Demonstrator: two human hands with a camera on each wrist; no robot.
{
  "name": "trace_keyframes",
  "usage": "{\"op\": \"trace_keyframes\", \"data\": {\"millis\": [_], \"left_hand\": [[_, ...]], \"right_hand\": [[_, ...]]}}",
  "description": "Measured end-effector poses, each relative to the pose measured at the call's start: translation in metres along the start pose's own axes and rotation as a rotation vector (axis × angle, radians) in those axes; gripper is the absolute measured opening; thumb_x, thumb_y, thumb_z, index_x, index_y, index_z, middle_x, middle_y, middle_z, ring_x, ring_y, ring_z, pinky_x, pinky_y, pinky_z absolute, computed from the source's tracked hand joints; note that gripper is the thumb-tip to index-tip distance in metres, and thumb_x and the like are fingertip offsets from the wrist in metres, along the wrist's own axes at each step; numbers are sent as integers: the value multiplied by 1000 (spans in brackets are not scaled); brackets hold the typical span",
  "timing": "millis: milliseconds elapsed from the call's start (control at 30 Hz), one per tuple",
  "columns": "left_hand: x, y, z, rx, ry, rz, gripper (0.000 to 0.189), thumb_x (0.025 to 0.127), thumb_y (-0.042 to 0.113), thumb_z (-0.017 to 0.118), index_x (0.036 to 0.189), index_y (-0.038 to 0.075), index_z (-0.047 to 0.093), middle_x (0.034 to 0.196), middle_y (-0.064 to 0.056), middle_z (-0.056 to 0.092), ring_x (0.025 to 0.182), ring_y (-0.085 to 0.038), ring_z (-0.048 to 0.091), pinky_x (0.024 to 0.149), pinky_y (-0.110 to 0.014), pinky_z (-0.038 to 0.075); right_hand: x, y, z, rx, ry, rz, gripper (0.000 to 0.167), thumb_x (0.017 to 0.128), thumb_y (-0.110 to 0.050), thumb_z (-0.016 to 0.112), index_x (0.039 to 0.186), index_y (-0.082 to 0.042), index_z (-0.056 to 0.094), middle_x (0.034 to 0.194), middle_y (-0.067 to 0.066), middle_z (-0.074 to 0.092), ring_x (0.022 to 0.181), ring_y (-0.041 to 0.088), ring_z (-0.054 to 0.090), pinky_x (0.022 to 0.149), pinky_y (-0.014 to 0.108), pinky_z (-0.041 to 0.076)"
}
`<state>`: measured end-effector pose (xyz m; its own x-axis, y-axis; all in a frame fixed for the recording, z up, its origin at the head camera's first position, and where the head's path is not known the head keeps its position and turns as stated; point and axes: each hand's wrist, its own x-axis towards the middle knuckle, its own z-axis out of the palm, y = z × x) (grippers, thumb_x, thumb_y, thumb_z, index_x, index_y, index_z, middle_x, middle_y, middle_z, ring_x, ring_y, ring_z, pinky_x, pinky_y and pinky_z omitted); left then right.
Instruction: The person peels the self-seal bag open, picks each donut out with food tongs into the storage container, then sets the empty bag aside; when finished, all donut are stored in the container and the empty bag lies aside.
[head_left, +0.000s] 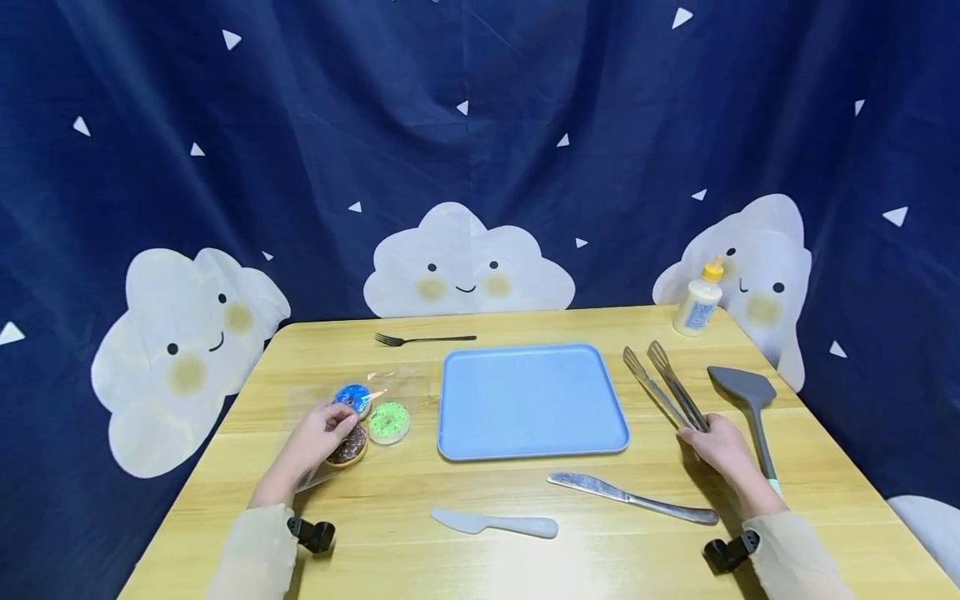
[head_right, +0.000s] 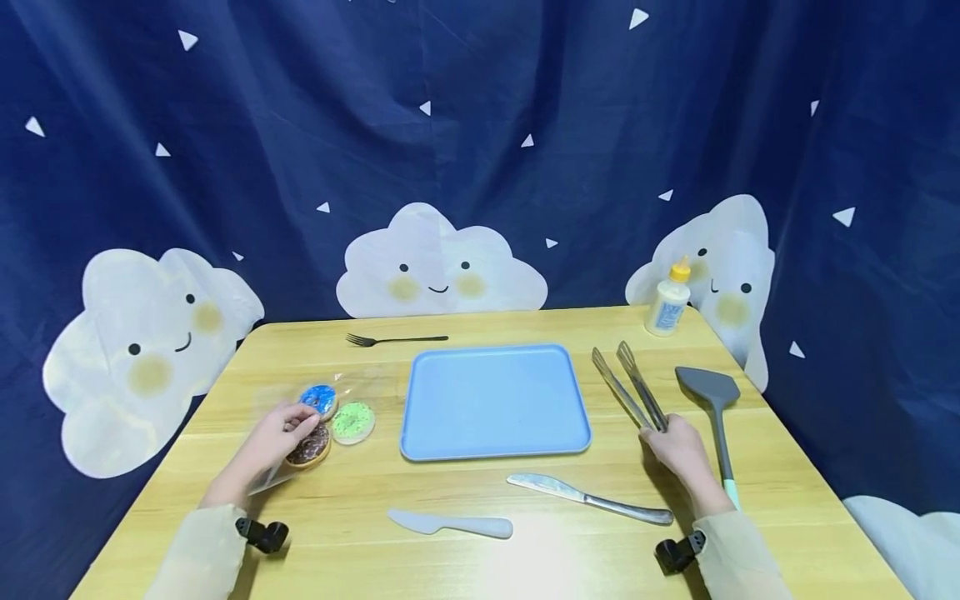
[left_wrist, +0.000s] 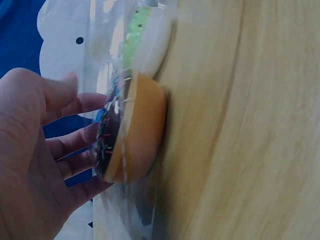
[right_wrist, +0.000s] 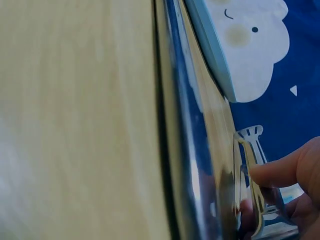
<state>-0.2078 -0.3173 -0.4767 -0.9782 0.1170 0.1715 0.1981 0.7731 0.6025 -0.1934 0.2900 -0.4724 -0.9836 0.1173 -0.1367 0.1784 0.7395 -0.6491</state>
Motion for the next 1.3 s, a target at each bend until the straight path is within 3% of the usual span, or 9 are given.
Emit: {"op": "trace_keyframes", "data": {"millis": [167, 300, 433, 600, 733, 867, 1133, 1200, 1300], "left_hand": [[-4, 2, -3, -48, -40, 35, 15, 89, 14, 64, 100, 4, 64, 98, -10, 56, 86, -22, 57, 77, -40, 49], [-7, 4, -4, -59, -52, 48, 16, 84, 10, 68, 99, 4, 64, 98, -10, 56, 87, -24, 56, 79, -45, 48], [-5, 5, -3, -29, -58, 25, 13, 83, 9, 69, 95, 7, 65, 100, -11, 55, 90, -26, 55, 82, -47, 46], [0, 6, 0, -3, -62, -51, 4, 85, 6, 66, 87, 7, 63, 91, -8, 55, 83, -22, 53, 71, -36, 46], [5, 7, 1, 34, -73, -91, 6, 85, 6, 65, 82, 7, 60, 83, -6, 52, 75, -19, 49, 65, -32, 42], [5, 7, 1, 40, -74, -81, 7, 85, 4, 64, 80, 6, 59, 81, -6, 52, 72, -18, 48, 64, -31, 42], [-4, 4, -4, -66, -84, -20, 3, 88, 8, 62, 87, 6, 62, 89, -6, 54, 80, -19, 52, 70, -33, 46], [-6, 2, -5, -100, -102, 7, 5, 87, 11, 65, 89, 7, 63, 92, -5, 56, 85, -20, 54, 74, -36, 48], [-9, 0, -6, -155, -143, -4, 15, 82, 17, 72, 92, 9, 63, 95, -5, 56, 88, -21, 54, 78, -38, 48]], "right_hand": [[-2, 3, -3, 26, 12, -30, 32, 92, -22, 52, 92, 9, 52, 74, 12, 52, 64, 24, 48, 52, 31, 39], [-4, 4, -5, 62, -2, -29, 33, 94, -24, 51, 91, 9, 51, 74, 11, 50, 65, 23, 48, 53, 31, 39], [-5, 6, -6, 133, -30, 6, 35, 95, -25, 50, 95, 9, 50, 74, 11, 50, 65, 21, 48, 53, 31, 41], [-6, 7, -6, 225, -49, 28, 31, 95, -23, 48, 96, 9, 48, 69, 8, 47, 59, 18, 47, 49, 30, 43], [-8, 6, -7, 222, -32, 10, 34, 96, -26, 48, 93, 7, 48, 67, 6, 46, 57, 17, 46, 47, 29, 42], [-10, 4, -7, 181, 4, -15, 36, 96, -30, 49, 91, 6, 49, 67, 5, 44, 58, 18, 43, 48, 29, 39], [-13, -1, -9, 180, 27, -41, 39, 96, -29, 48, 100, 10, 49, 72, 8, 47, 64, 19, 44, 51, 28, 37], [-13, -2, -9, 187, 23, -48, 40, 96, -29, 48, 103, 10, 48, 73, 8, 48, 65, 19, 45, 51, 28, 37], [-13, -4, -9, 187, 25, -59, 41, 96, -29, 49, 105, 11, 48, 74, 9, 49, 66, 19, 45, 52, 28, 38]]}}
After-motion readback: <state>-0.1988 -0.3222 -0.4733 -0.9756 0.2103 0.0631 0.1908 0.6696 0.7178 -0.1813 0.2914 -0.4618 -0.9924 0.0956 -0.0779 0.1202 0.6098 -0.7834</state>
